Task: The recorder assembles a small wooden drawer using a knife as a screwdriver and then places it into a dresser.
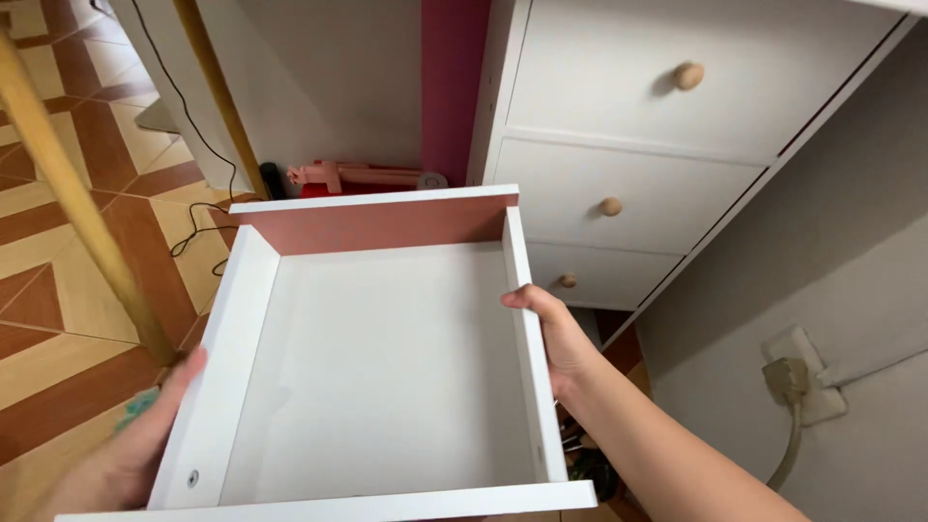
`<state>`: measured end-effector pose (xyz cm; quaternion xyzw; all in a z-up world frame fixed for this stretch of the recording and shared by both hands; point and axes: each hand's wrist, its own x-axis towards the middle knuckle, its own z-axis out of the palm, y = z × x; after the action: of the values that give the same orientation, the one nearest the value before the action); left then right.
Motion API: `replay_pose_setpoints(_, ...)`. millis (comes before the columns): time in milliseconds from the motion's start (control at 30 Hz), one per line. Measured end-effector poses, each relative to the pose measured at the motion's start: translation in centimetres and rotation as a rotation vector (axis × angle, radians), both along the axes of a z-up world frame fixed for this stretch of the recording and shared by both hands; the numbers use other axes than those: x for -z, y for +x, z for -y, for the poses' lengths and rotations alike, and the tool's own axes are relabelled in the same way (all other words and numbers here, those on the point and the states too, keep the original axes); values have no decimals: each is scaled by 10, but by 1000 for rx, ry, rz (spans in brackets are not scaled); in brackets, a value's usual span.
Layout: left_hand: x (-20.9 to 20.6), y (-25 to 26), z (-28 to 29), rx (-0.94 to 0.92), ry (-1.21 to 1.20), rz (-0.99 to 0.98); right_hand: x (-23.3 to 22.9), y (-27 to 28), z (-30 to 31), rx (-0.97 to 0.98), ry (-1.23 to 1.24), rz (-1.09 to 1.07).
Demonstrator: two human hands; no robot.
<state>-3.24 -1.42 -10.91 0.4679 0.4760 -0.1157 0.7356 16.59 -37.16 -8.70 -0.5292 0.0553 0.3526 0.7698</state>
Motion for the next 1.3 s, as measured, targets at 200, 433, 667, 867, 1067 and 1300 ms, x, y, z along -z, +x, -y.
replay_pose_setpoints(200,64,22,2,129,-19,-105,45,-10,37,-1,-198,-93)
replay_pose_setpoints(433,117,30,68,368,-195,28,134,-40,105,23,-327,-256)
replay_pose_setpoints(667,154,90,143,491,-152,48,180,-20,169,191,-547,-268)
replay_pose_setpoints(867,208,113,179,502,-136,125,206,2,196,169,-685,-272)
replay_pose_setpoints(1067,232,126,206,477,-99,85,224,23,216,102,-786,-301)
replay_pose_setpoints(1300,283,151,220,474,-123,110,238,55,228,168,-894,-291)
